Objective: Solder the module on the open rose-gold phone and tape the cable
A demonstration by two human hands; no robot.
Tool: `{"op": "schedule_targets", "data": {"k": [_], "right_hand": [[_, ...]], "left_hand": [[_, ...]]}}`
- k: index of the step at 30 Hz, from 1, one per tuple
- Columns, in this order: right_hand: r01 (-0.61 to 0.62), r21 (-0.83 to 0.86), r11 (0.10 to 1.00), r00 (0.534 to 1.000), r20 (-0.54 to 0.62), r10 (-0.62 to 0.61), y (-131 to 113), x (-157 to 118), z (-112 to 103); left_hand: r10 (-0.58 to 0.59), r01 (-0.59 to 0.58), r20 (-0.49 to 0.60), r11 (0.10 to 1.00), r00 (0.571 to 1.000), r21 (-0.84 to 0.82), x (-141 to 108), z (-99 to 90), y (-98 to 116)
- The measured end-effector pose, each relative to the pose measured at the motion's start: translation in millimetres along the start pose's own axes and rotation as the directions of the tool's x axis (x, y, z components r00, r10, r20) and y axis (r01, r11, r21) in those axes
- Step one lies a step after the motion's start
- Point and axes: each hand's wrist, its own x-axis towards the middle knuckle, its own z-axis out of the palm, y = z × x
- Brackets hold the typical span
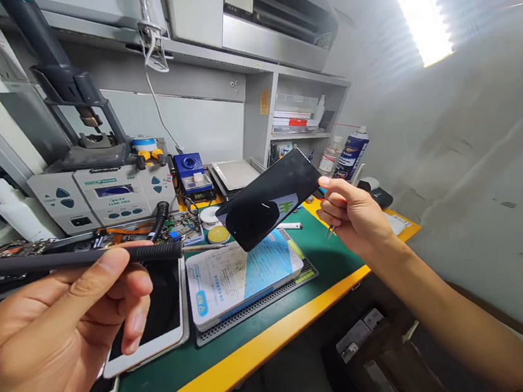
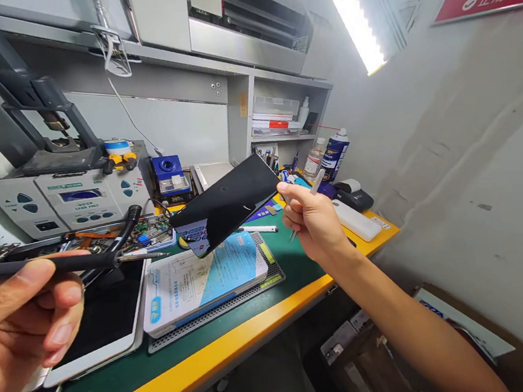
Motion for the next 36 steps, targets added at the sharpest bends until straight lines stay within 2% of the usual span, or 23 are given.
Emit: {"op": "schedule_targets", "data": {"k": [3, 6, 8, 10, 11, 13, 15, 17, 19, 21, 23, 25, 28, 32, 36], "right_hand": [[0.054, -0.065, 0.996, 0.999, 0.002, -0.054, -1.9, 1.3, 1.9], [0.193, -0.156, 0.969, 0.98, -0.018, -0.198, -3.3, 3.7, 3.8], [0.325, -0.238, 0.915, 0.94, -0.027, -0.341, -2.1, 4.3, 3.4], [0.476, -0.34, 0.811, 0.862, -0.004, -0.507, 1.1, 2.2, 0.8], [0.553, -0.393, 0.735, 0.806, 0.028, -0.591, 3.0, -0.2, -1.3], [0.699, -0.479, 0.531, 0.663, 0.156, -0.732, 6.8, -7.2, -6.7], [0.832, -0.479, 0.279, 0.481, 0.37, -0.795, 9.8, -15.7, -12.3], [0.918, -0.392, 0.061, 0.298, 0.581, -0.757, 12.1, -23.7, -16.5], [0.955, -0.281, -0.094, 0.15, 0.73, -0.666, 14.8, -30.2, -18.3], [0.964, -0.189, -0.189, 0.045, 0.812, -0.582, 18.7, -34.9, -17.8], [0.963, -0.123, -0.242, -0.025, 0.847, -0.53, 24.3, -38.1, -15.9], [0.963, -0.072, -0.261, -0.074, 0.858, -0.508, 31.2, -40.2, -13.5], [0.966, -0.031, -0.255, -0.105, 0.859, -0.502, 41.7, -42.7, -10.8], [0.972, -0.006, -0.234, -0.112, 0.867, -0.485, 51.2, -44.4, -10.1], [0.98, 0.004, -0.197, -0.096, 0.885, -0.455, 55.7, -43.5, -10.5]], "left_hand": [[0.024, -0.024, 0.004, 1.0, 1.0, -0.013, -0.6, 2.2, 1.8], [0.044, -0.043, 0.011, 0.999, 0.999, -0.033, -1.7, 4.1, 2.7], [0.045, -0.044, 0.018, 0.998, 0.999, -0.047, -2.6, 4.5, 2.2], [0.046, -0.045, 0.023, 0.997, 0.999, -0.06, -3.5, 4.6, 1.8], [0.054, -0.052, 0.024, 0.996, 0.998, -0.069, -4.1, 4.9, 2.1], [0.069, -0.066, 0.03, 0.994, 0.997, -0.086, -5.9, 6.5, 4.2], [0.077, -0.073, 0.042, 0.993, 0.996, -0.098, -8.6, 9.7, 8.2], [0.081, -0.075, 0.048, 0.992, 0.996, -0.102, -11.4, 13.6, 12.9], [0.093, -0.087, 0.054, 0.99, 0.994, -0.109, -13.5, 16.8, 16.5], [0.102, -0.094, 0.065, 0.99, 0.993, -0.107, -14.4, 18.4, 18.1], [0.102, -0.094, 0.084, 0.991, 0.991, -0.097, -14.0, 18.3, 17.9], [0.102, -0.093, 0.105, 0.992, 0.989, -0.084, -12.8, 17.7, 16.6], [0.085, -0.079, 0.129, 0.995, 0.988, -0.057, -10.7, 17.5, 13.9], [0.046, -0.047, 0.182, 0.999, 0.982, 0.003, -9.1, 18.5, 10.2], [0.028, -0.043, 0.233, 0.997, 0.972, 0.058, -9.1, 17.8, 5.0]]}}
